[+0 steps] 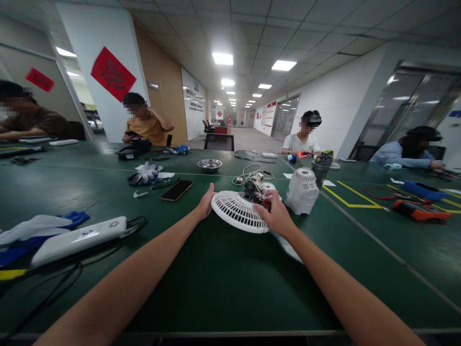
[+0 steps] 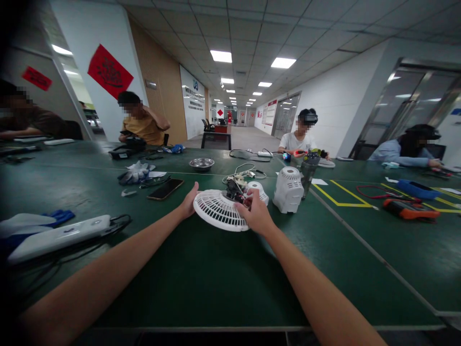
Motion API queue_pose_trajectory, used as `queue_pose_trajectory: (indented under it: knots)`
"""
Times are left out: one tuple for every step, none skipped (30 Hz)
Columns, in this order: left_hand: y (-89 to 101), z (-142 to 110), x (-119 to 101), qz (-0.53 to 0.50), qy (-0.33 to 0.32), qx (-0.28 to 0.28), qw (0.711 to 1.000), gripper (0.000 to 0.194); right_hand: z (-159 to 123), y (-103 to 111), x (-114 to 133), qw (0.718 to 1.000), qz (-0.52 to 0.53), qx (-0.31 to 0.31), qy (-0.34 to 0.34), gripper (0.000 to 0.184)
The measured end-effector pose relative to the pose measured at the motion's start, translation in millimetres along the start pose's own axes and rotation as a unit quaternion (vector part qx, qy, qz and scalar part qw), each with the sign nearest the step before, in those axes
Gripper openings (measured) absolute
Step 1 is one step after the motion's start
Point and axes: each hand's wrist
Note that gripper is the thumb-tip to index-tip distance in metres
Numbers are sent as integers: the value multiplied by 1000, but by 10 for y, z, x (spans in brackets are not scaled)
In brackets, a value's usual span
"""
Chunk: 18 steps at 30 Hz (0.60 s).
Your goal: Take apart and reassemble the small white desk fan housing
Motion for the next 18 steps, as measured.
queue_pose_trajectory:
  knots:
    - [9,2,-1,-33,12,25,999,79,-5,-17,-12,1000,-20,3,17,46]
    - [18,10,7,-72,22,44,996,72,-8,-37,-26,999,-36,5,32,46]
    - [27,22,23,-106,27,53,993,63,-7,-58,-40,998,-49,8,45,47]
    - [35,38,46,-125,28,54,990,53,-5,-76,-53,997,-59,11,55,47]
    - [42,57,73,-129,30,45,990,43,-2,-90,-65,996,-68,13,60,49]
    - [47,75,101,-120,32,32,992,36,3,-99,-76,995,-74,16,63,50]
    - [49,91,127,-100,37,19,994,31,8,-103,-84,995,-79,20,65,53]
    - [48,104,146,-76,42,9,996,30,14,-102,-90,994,-81,24,66,55]
    - [45,112,157,-52,47,0,998,30,20,-97,-94,994,-80,26,66,57]
    - [38,114,159,-29,50,-7,998,31,27,-89,-96,995,-75,26,64,56]
    - [29,110,152,-6,50,-13,999,33,34,-77,-98,995,-69,25,63,53]
    - [18,100,137,16,47,-19,999,34,40,-64,-99,996,-60,23,63,48]
    - [5,86,115,41,42,-26,998,36,46,-50,-99,996,-52,21,63,43]
    - [-7,68,89,69,36,-34,996,38,50,-37,-98,997,-45,21,64,38]
    - [-19,47,60,94,29,-40,994,39,52,-25,-97,997,-40,21,68,35]
    - [-29,25,32,114,23,-42,992,39,53,-17,-95,996,-37,22,72,34]
    - [-38,4,5,129,18,-43,991,40,52,-12,-93,996,-32,24,77,34]
    - [-45,-16,-19,138,14,-43,989,40,50,-12,-91,996,-25,24,80,35]
Point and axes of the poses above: each hand's wrist, its own z-axis towards the middle knuckle, its own y-axis out of the back of the hand, x = y × z, and after that the axes turned 8 degrees about -y, right-handed
